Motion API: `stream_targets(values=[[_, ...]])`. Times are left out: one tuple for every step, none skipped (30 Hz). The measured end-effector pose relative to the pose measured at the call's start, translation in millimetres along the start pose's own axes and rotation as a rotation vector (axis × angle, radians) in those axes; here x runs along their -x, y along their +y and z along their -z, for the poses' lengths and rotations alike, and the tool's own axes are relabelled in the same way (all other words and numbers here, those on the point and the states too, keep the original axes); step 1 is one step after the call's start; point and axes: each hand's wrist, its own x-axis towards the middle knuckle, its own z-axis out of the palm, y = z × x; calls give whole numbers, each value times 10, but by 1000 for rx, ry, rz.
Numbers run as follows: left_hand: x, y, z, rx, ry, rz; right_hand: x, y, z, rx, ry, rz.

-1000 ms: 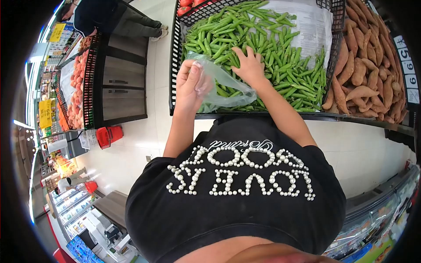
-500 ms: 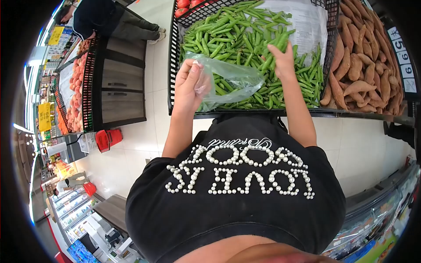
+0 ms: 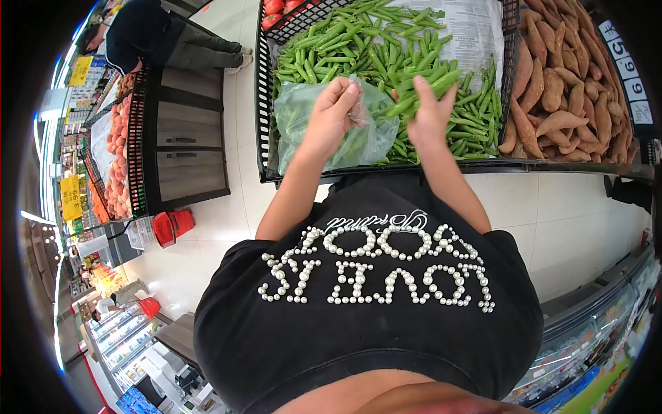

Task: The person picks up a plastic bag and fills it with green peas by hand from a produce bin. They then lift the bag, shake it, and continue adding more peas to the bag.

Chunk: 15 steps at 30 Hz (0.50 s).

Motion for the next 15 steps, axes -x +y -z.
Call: stream_targets(values=[[-17,1,-22,-3,0,7,-8,211,69,40,-16,99],[-32,10,-32,-6,2,12,89,265,22,139,-31,167],[-58,32,-16,37,5,-8,184,315,11,329,-84,238],[-80,55,15,81,9,-25,258,383,13,519,-136,306],[-91,73,38,125,12,-39,297,470,14,586,-234,354],[-93,104,50,129,45,-57,329,560,22,653,-331,402],[-96,151,61,133,77,-75,350,641,36,720,-430,451],[-98,191,76,137,109,-96,355,714,51,806,-523,492],[-94,217,104,108,96,-91,351,785,58,891,-617,533],[-92,219,108,111,101,-95,336,863,56,975,-712,572],[-93,209,110,114,106,-98,301,886,-28,800,-844,578],[-89,194,116,118,110,-100,250,938,-41,835,-961,480],[-73,184,145,142,86,-102,200,1001,-37,868,-1075,378],[-44,191,188,166,62,-105,194,978,-83,897,-1188,272],[-7,213,225,188,40,-108,162,912,-120,939,-1225,237]])
